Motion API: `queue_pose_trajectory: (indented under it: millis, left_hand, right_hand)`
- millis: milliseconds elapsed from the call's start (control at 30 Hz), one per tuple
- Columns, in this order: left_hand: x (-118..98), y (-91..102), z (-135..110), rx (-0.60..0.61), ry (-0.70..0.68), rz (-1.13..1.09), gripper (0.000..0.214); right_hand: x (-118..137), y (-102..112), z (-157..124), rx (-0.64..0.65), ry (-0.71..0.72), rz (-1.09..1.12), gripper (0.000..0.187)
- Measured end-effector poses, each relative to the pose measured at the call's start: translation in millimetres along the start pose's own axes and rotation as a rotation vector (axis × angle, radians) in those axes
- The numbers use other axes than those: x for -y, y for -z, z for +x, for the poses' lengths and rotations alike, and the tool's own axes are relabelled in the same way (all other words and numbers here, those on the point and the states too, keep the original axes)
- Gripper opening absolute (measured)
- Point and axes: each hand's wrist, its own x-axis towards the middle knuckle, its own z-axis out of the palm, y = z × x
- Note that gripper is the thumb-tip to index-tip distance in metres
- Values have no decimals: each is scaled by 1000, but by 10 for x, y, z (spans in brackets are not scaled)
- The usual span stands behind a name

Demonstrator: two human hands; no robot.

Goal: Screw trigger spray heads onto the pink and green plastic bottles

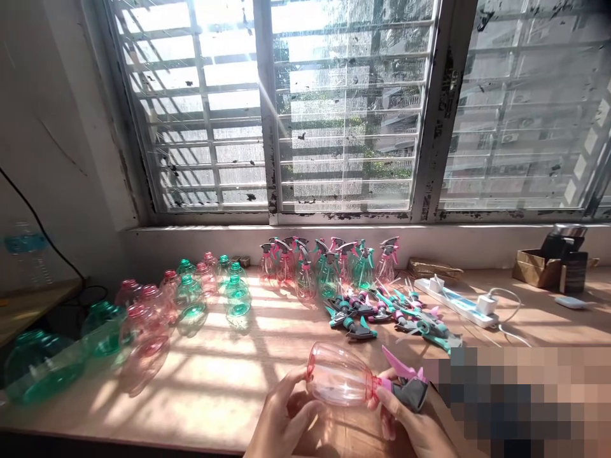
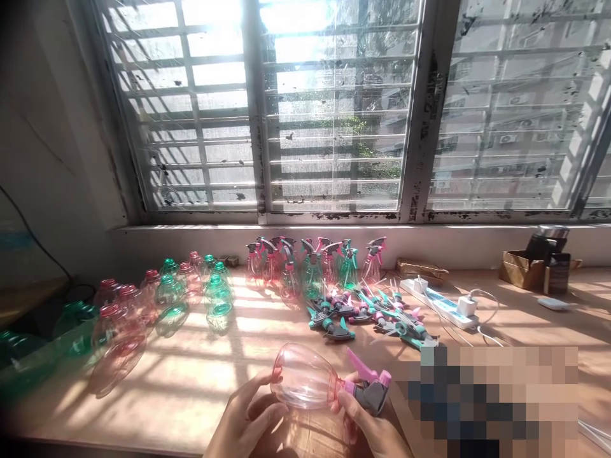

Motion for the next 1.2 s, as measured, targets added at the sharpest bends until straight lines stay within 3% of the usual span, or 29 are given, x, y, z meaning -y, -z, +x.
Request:
queue_pose_trajectory:
  millis: [133,267,533,733,1000,1200]
  left_hand:
    - [-69,-11,-28,-27,6,-27,42]
    - [-140,-28,-19,-93,16,-35,36]
    - [54,43,2,-1,-17,105,41]
    - [-14,49,-4,-9,-71,78,20]
    - [109,59,35,15,-92,141,38]
    - [8,67,-7,67,-78,163,36]
  right_hand:
    - [-1,20,-44,36,77,-103,49]
    - [1,31,-31,44,-14,-110,53]
    - [55,-33,-39,-34,-23,12,51]
    - [55,-23,-64,-47,-65,-72,54]
    - [-22,-4,19,-33,17,-14,60]
    - [-35,11,19,-34,-11,4,58]
